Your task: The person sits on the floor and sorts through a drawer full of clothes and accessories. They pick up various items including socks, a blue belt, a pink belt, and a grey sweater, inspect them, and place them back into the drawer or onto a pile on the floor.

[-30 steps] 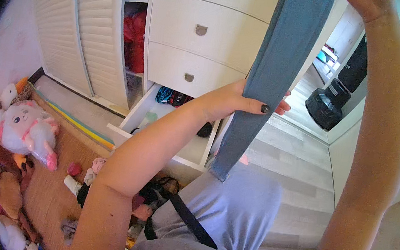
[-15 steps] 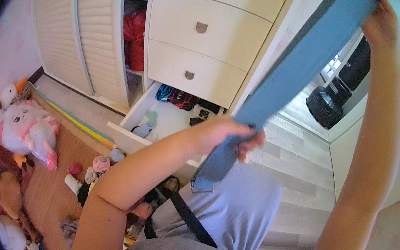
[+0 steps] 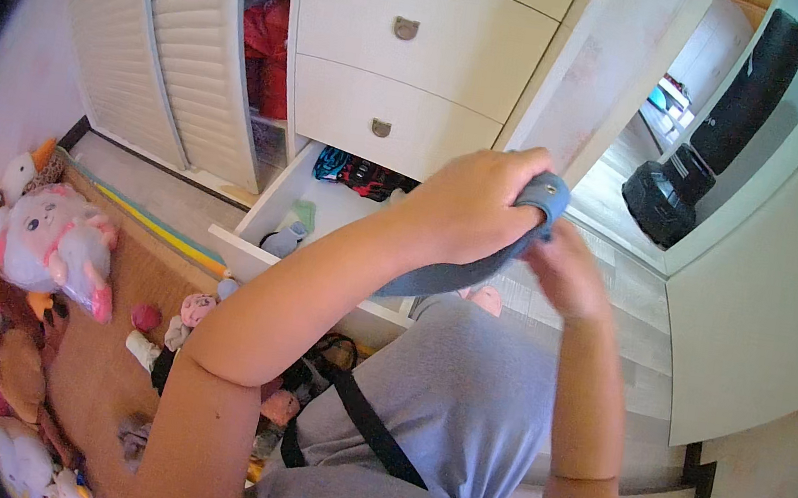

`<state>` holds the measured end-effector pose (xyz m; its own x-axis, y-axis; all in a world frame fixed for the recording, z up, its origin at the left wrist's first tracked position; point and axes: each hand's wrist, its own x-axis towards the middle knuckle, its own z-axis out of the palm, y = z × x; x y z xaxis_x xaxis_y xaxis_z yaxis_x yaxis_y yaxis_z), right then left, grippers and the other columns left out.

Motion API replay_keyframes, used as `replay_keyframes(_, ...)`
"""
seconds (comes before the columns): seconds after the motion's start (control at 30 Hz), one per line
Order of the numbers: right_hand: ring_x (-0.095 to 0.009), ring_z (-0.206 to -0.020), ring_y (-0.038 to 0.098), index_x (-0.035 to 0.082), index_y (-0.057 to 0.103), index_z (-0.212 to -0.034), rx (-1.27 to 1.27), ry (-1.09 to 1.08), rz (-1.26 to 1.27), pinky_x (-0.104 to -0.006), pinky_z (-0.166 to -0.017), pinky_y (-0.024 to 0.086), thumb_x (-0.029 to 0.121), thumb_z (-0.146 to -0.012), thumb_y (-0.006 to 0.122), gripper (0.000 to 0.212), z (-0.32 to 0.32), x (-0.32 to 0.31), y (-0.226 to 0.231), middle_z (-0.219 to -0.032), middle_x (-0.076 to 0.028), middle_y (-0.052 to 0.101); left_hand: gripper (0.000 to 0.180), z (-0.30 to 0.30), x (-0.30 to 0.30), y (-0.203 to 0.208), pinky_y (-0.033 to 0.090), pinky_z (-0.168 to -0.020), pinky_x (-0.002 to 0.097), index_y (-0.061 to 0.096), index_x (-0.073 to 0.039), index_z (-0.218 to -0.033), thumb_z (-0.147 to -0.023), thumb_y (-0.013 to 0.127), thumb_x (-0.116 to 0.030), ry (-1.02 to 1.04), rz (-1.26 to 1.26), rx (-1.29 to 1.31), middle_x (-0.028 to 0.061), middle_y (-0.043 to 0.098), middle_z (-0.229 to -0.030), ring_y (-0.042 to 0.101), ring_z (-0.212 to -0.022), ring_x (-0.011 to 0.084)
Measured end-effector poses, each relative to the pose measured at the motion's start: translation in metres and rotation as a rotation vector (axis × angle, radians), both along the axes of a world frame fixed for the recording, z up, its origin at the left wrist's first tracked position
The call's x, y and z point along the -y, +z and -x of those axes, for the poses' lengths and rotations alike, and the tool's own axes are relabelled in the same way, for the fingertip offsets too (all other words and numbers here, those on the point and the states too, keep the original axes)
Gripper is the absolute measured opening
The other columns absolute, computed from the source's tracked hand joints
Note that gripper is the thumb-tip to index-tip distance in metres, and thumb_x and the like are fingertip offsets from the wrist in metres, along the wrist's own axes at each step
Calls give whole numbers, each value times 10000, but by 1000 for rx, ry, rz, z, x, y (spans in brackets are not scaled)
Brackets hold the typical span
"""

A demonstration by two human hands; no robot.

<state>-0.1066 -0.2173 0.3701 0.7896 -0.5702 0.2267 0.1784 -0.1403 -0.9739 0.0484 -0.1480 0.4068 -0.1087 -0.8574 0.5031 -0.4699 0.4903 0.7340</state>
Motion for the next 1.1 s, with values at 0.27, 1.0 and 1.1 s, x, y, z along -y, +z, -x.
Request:
replay_keyframes(0.27,-224,-727,581,-45,447,-1040,236,353,-261,-343,-684,477,155,-752,547,365,-26,0,29,-875,-147,564,192,-22,15,-48,369,-710,242,500,-26,-845,-658,457,-47,-161,-330,-397,47,517,-811,481,-813,136)
replay_keyframes(1.0,-277,-769,566,-39,253,-1218,358,342,-85,-323,-683,474,179,-765,459,543,-16,27,53,-973,-243,504,412,9,23,-67,397,-725,260,477,-17,-1043,-818,439,-361,-372,-595,-719,45,532,-907,490,-838,116)
replay_keyframes(1.1,-279,-773,563,-30,248,-1223,321,302,-53,-347,-689,479,172,-764,468,548,-14,30,50,-964,-238,500,482,6,22,-76,382,-774,268,451,-15,-1080,-753,540,-358,-550,-493,-768,59,522,-961,482,-889,133)
